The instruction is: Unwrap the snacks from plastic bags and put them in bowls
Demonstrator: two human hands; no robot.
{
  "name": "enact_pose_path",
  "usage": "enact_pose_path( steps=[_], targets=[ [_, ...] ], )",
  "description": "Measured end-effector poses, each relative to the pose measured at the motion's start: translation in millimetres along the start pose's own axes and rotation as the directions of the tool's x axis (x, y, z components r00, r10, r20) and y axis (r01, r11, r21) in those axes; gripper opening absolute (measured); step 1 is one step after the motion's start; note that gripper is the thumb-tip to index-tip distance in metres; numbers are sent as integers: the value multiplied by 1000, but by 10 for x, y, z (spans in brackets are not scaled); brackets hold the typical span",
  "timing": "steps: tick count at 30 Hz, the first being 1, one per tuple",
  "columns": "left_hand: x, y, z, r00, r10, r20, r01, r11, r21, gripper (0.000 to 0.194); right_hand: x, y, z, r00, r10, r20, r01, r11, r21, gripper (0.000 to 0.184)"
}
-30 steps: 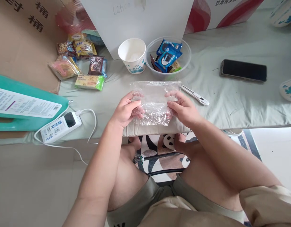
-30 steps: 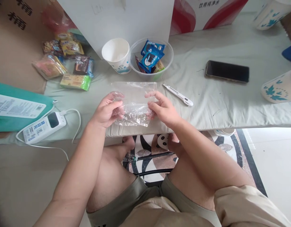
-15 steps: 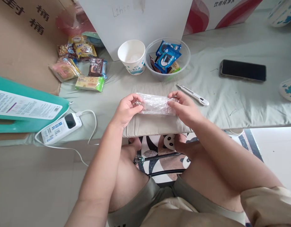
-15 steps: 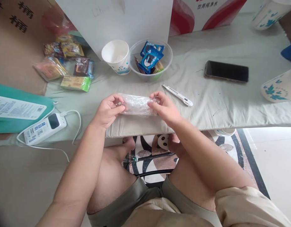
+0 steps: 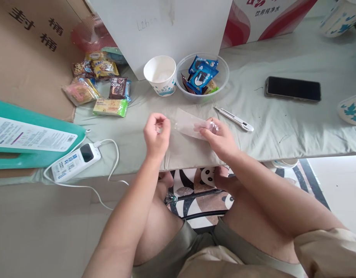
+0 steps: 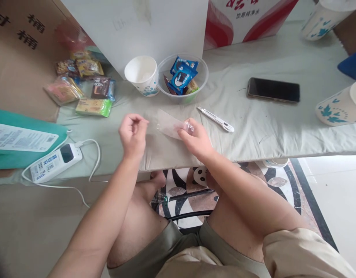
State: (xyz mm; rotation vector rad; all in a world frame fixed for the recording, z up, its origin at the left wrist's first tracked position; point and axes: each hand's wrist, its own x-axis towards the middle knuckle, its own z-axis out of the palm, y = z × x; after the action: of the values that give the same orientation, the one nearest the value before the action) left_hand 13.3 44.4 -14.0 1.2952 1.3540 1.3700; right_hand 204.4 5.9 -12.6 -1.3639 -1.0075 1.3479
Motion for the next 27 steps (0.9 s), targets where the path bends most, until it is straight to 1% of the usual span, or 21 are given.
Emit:
enact_pose_path(
  steps=[1,3,5,6,7,8,9,10,13,15,16,17,19,20,21,22,24,25,26,27],
  targets=[
    [-62,14,61,996,-32,83,37,998,-59,17,-8,-5,35,1000,16,24,-18,997,73,24],
    [-177,42,184,959,-128,251,186,957,-222,33,-23,-21,108,991,52,121,-85,953,292,26],
    [-246,63,282,878,-211,430,369,870,-327,46,-33,-36,162,973,56,222,-159,864,478,26],
    [-258,69,316,843,-231,486,429,833,-349,47,-33,-40,177,965,48,257,-182,829,528,25],
    [-255,70,340,823,-242,515,462,811,-358,46,-32,-40,183,959,39,281,-196,809,555,24],
    [-240,66,354,822,-250,512,470,806,-361,43,-27,-36,181,956,32,292,-199,802,564,22],
    [-215,55,358,835,-259,486,462,810,-362,39,-19,-27,174,958,29,285,-190,809,556,22],
    [-185,37,353,854,-271,443,447,817,-363,36,-9,-15,163,967,30,254,-165,833,528,22],
    [-81,-46,268,922,-281,268,363,868,-338,33,34,37,127,997,27,75,-50,941,334,24],
    [-15,-102,143,969,-218,115,241,933,-268,32,65,72,114,1000,9,9,-10,978,206,24],
    [16,-119,64,986,-163,34,167,963,-211,33,80,86,112,1000,0,11,-2,986,165,23],
    [48,-122,-19,994,-100,-43,93,986,-135,33,92,98,113,1000,-8,28,4,991,132,23],
    [127,-72,-167,985,37,-166,-29,998,48,31,113,114,124,998,-27,62,22,997,73,21],
    [183,-13,-216,965,126,-231,-98,987,129,29,120,118,131,997,-35,74,31,998,49,20],
    [256,69,-241,942,179,-285,-138,978,159,26,127,122,139,995,-42,86,39,999,30,20],
    [350,169,-239,927,217,-307,-167,969,182,24,133,124,146,994,-47,95,45,999,17,20],
    [600,406,-159,905,303,-299,-236,941,241,30,144,127,155,994,-55,99,56,998,-4,21],
    [751,525,-92,915,348,-205,-268,903,335,32,149,128,157,994,-56,97,58,998,-12,21],
    [911,633,-14,902,387,-189,-283,863,418,36,153,128,156,994,-52,93,54,998,-17,21],
    [1071,724,68,914,381,-137,-268,822,502,37,156,127,155,995,-43,89,44,999,-16,21]
  ],
)
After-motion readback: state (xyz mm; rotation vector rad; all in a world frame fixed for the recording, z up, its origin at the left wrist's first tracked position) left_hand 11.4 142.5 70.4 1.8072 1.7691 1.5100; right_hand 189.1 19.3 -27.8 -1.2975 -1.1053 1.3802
